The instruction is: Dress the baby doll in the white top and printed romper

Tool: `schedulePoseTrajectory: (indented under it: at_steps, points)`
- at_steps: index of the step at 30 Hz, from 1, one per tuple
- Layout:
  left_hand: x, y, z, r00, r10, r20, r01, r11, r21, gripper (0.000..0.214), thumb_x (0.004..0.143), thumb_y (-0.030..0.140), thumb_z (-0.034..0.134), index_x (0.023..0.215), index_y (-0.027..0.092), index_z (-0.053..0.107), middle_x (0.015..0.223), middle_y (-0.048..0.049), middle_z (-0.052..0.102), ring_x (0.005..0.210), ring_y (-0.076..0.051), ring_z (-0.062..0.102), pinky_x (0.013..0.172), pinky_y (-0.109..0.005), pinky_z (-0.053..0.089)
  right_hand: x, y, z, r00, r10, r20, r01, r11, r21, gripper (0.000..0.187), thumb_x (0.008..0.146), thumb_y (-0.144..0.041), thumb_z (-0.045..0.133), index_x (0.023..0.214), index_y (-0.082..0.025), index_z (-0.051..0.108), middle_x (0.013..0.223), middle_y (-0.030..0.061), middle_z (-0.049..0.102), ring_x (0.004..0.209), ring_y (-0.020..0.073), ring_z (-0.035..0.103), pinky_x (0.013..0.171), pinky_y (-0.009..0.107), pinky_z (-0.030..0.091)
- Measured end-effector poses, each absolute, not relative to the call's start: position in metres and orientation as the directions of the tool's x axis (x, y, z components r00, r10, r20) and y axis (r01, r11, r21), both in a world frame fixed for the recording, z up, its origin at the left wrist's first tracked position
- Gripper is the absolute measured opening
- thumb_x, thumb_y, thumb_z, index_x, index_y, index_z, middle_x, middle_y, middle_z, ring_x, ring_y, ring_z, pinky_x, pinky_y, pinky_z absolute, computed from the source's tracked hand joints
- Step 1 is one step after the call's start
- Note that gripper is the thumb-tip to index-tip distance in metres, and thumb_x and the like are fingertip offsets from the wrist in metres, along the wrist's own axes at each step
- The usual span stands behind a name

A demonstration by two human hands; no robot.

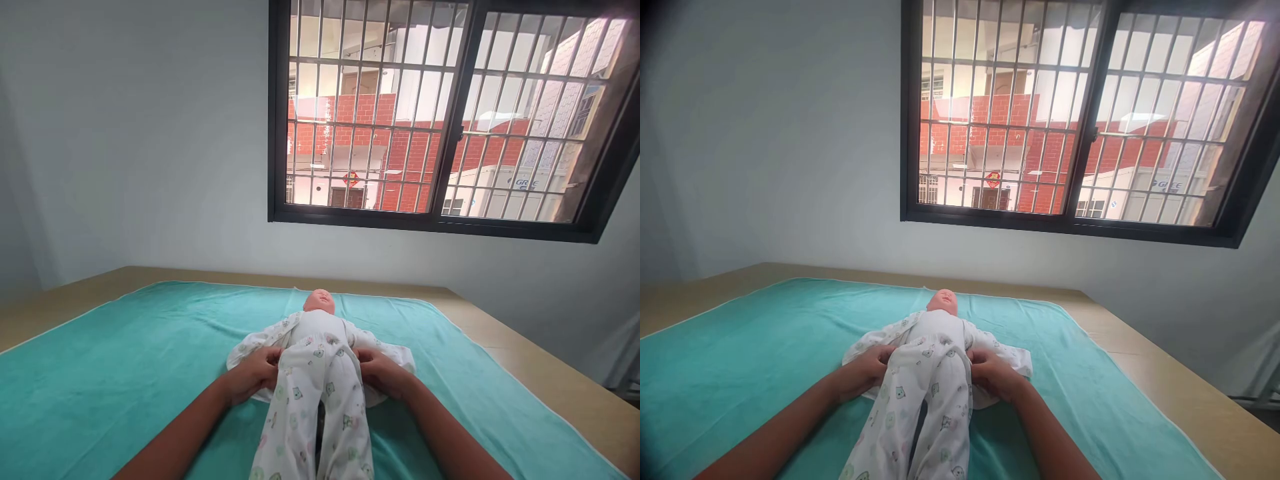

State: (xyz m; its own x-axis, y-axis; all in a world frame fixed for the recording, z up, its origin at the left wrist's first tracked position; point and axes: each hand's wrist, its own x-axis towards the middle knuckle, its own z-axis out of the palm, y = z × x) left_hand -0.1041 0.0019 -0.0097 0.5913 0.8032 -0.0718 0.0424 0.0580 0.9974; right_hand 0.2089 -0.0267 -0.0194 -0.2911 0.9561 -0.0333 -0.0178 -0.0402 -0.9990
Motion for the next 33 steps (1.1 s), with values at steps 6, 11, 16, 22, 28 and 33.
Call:
schedulePoseTrajectory:
  at_steps: [6,11,16,22,28,33]
  points:
    - [-0.094,0.0,-0.014,0.48,0.877,-0.017,0.078,-0.023,0.997,0.022,0.059,0.03,0.07,0.075,0.017,0.064,0.072,-0.0013,0.063,0.068,-0.018,0.054,0.062,-0.029,0.041,0.203,-0.021,-0.029,-0.32,0.946,-0.046,-0.233,-0.125,-0.964,0.027,0.062,-0.022,0.073,0.062,-0.02,0.046,0.064,-0.0032,0.052,0.06,0.0114,0.045,0.057,0.024,0.036]
    - [-0.088,-0.001,-0.018,0.422,0.905,0.052,0.078,-0.093,0.993,0.025,0.066,0.037,0.069,0.076,0.019,0.054,0.072,0.0014,0.059,0.067,-0.015,0.049,0.061,-0.026,0.037,0.2,-0.016,-0.033,-0.278,0.961,-0.007,-0.225,-0.072,-0.972,0.037,0.062,-0.024,0.073,0.062,-0.021,0.036,0.059,-0.0076,0.042,0.054,0.0077,0.033,0.053,0.023,0.027]
    - [-0.087,-0.001,-0.02,0.403,0.912,0.08,0.082,-0.123,0.989,0.028,0.071,0.035,0.069,0.076,0.02,0.046,0.069,0.0062,0.049,0.063,-0.011,0.039,0.056,-0.023,0.03,0.198,-0.012,-0.04,-0.18,0.983,0.018,-0.188,-0.016,-0.982,0.039,0.059,-0.022,0.073,0.064,-0.021,0.035,0.057,-0.0093,0.041,0.051,0.0068,0.03,0.051,0.023,0.023]
    - [-0.085,-0.002,-0.019,0.379,0.92,0.099,0.081,-0.139,0.987,0.026,0.069,0.028,0.067,0.074,0.02,0.043,0.067,0.0074,0.042,0.062,-0.01,0.033,0.055,-0.023,0.025,0.195,-0.008,-0.044,-0.145,0.988,0.059,-0.225,0.025,-0.974,0.034,0.055,-0.014,0.072,0.068,-0.021,0.042,0.063,-0.0079,0.05,0.055,0.0082,0.039,0.052,0.022,0.03]
    - [-0.086,0.002,-0.024,0.35,0.93,0.115,0.049,-0.141,0.989,0.024,0.065,0.02,0.063,0.073,0.021,0.04,0.067,0.0067,0.041,0.063,-0.01,0.034,0.055,-0.021,0.024,0.192,-0.01,-0.044,-0.13,0.988,0.084,-0.235,0.052,-0.971,0.033,0.054,-0.011,0.07,0.072,-0.021,0.044,0.071,-0.0054,0.054,0.063,0.012,0.048,0.054,0.023,0.038]
    - [-0.087,0.009,-0.032,0.339,0.928,0.154,0.011,-0.168,0.986,0.026,0.063,0.017,0.063,0.072,0.021,0.039,0.067,0.0071,0.039,0.06,-0.009,0.032,0.053,-0.021,0.024,0.192,-0.004,-0.05,-0.126,0.987,0.102,-0.167,0.081,-0.983,0.035,0.054,-0.016,0.069,0.072,-0.023,0.04,0.071,-0.0054,0.053,0.064,0.0136,0.048,0.056,0.026,0.04]
